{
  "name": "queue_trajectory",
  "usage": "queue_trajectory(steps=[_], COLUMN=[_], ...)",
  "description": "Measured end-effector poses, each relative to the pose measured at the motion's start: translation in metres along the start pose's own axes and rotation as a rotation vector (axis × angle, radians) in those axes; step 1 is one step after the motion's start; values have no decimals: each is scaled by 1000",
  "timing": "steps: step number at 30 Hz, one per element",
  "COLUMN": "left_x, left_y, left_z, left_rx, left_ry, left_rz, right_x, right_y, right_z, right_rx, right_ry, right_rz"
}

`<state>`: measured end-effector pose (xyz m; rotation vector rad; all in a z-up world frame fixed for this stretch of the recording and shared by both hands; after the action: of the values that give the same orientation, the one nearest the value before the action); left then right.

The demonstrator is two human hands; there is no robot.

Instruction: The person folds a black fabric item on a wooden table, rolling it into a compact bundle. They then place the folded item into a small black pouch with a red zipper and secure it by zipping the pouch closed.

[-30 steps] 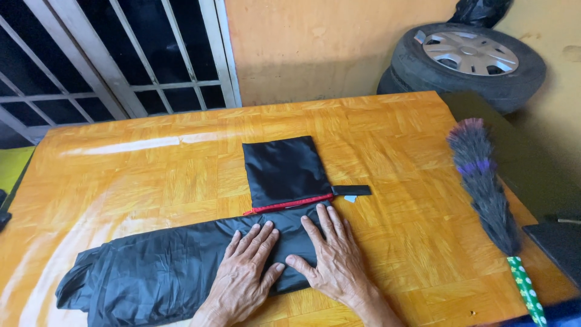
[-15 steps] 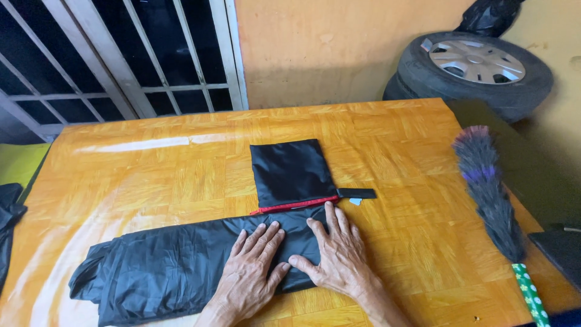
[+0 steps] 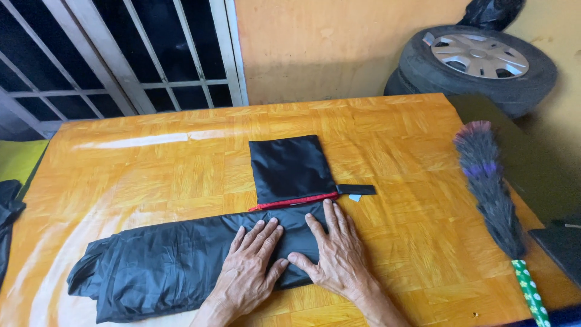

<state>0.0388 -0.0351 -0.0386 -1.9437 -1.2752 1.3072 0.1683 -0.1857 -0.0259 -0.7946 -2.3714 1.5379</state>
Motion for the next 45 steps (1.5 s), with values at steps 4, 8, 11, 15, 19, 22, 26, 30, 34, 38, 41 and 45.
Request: queue_trajectory(steps=[4,8,11,15,19,22,26,30,34,38,41,45], left_x=[-1,-2,-5,1,4,5,6,9,12,18,25,24], left_y=[0,3,-7,-6,-9,-8,-6,-7,-14,-23,-17,-17], left_z=[-2,-11,-22,-19,-20,-19,-16,-17,-21,-26,-19,-17], left_rx=[11,78,152,158,201,206,176,183,416,510,437,417], left_ry=[-19,-46,-93,-60,-61,-72,-47,-36,-181,-246,-181,-198], left_rz=[-7,-131,-74,-97,-73,-60,-74,-61,57,117,161,176], right_x=[1,2,1,-1,-3,-2,-6,-7,-5,-5,-5,-6], right_y=[4,6,-1,-5,-1,-4,-3,8,5,5,-1,-5], right_z=[1,2,-2,-7,-8,-8,-8,2,0,-3,-7,-7], right_rx=[38,70,50,42,118,120,87,86,117,212,320,396], right_ry=[4,11,19,22,52,88,165,178,118,160,210,234], right_rz=[-2,-22,-18,-31,-32,-40,-60,-58,-14,-22,-64,-54])
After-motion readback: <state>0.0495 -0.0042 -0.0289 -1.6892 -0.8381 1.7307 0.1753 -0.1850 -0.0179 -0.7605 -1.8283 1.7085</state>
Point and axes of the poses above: each hand's wrist, its own z-axis away from the middle knuckle, its own y-axis out of the palm, x = y × z, the point moved 4 cm from there along -z, towards the middle knuckle, and after that the axes turned 14 degrees about z, right-handed, at the moved point
